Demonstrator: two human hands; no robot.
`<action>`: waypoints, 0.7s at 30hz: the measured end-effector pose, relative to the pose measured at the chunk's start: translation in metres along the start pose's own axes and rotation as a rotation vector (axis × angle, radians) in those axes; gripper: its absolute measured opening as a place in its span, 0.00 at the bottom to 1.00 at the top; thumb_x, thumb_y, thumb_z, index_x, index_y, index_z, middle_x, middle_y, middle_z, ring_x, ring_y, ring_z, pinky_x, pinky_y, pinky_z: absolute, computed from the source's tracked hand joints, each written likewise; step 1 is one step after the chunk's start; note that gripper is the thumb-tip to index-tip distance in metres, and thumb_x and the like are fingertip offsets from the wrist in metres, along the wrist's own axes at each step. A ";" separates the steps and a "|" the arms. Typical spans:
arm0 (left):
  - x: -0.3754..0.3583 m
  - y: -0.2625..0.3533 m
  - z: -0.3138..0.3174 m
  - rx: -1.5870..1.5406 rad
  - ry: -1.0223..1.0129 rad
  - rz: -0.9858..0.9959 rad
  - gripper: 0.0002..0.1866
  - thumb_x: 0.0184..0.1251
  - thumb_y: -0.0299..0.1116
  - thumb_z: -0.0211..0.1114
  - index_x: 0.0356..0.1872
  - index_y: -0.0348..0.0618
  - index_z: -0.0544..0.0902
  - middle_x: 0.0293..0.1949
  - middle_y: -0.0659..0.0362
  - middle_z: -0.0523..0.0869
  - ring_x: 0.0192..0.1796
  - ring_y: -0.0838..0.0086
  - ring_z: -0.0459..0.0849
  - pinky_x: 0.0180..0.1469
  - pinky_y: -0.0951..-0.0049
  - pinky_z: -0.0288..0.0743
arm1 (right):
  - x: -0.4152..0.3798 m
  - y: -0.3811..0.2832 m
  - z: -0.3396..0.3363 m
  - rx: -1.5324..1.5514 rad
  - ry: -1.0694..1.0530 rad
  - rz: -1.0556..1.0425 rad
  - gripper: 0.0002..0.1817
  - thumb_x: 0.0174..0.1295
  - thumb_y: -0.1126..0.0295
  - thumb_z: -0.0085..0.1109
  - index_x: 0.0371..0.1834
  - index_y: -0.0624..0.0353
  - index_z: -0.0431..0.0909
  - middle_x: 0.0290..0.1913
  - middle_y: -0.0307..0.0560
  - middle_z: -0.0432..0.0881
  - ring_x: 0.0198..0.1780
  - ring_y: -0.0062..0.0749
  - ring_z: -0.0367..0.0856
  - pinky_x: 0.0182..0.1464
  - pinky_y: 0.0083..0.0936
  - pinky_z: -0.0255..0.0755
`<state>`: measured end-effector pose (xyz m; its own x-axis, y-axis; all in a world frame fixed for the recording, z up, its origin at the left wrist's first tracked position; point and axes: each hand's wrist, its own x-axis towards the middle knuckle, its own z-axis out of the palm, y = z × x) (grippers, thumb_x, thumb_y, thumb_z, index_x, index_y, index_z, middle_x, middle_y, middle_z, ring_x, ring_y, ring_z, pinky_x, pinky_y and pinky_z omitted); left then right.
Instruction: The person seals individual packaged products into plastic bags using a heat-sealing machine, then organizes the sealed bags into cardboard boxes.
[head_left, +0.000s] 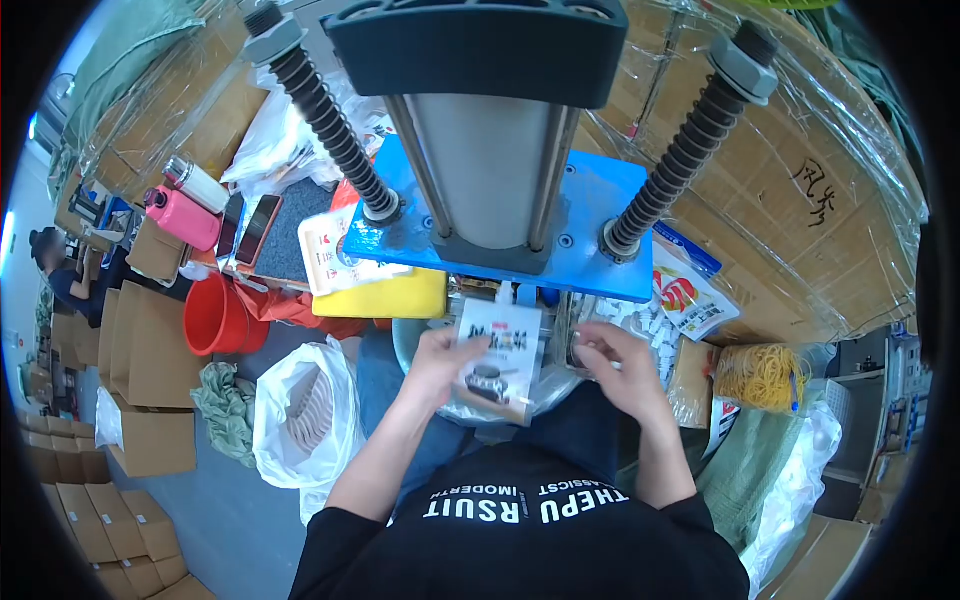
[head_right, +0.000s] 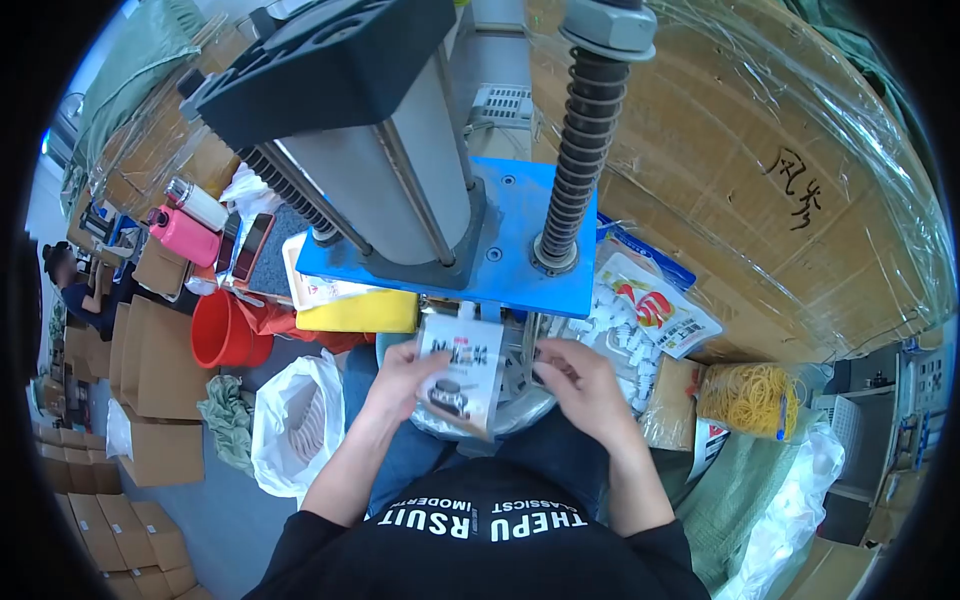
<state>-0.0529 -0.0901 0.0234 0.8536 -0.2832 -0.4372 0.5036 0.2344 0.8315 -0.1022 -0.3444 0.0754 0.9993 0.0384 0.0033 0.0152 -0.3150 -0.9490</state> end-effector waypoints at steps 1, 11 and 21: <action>0.012 0.001 0.000 -0.034 0.009 0.038 0.10 0.64 0.26 0.66 0.42 0.29 0.84 0.37 0.53 0.88 0.35 0.75 0.86 0.40 0.75 0.80 | -0.004 0.003 -0.013 -0.078 0.027 -0.033 0.16 0.59 0.77 0.61 0.51 0.63 0.79 0.38 0.44 0.81 0.34 0.22 0.77 0.37 0.20 0.72; 0.025 0.017 -0.011 0.528 0.091 0.161 0.15 0.60 0.40 0.71 0.34 0.35 0.86 0.27 0.56 0.85 0.30 0.76 0.80 0.34 0.72 0.74 | -0.003 0.067 -0.009 -0.455 0.179 -0.060 0.18 0.50 0.86 0.56 0.46 0.67 0.75 0.42 0.56 0.74 0.42 0.53 0.75 0.47 0.36 0.70; -0.011 0.020 -0.103 1.507 0.430 0.907 0.25 0.54 0.36 0.68 0.56 0.51 0.78 0.62 0.59 0.76 0.64 0.62 0.73 0.66 0.59 0.61 | 0.002 0.080 -0.014 -0.420 0.288 -0.302 0.07 0.64 0.80 0.51 0.44 0.66 0.74 0.39 0.47 0.74 0.35 0.31 0.72 0.39 0.24 0.67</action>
<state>-0.0386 0.0133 0.0091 0.8591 -0.2697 0.4349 -0.4184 -0.8595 0.2936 -0.0984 -0.3828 0.0037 0.9170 -0.0557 0.3950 0.2545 -0.6807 -0.6869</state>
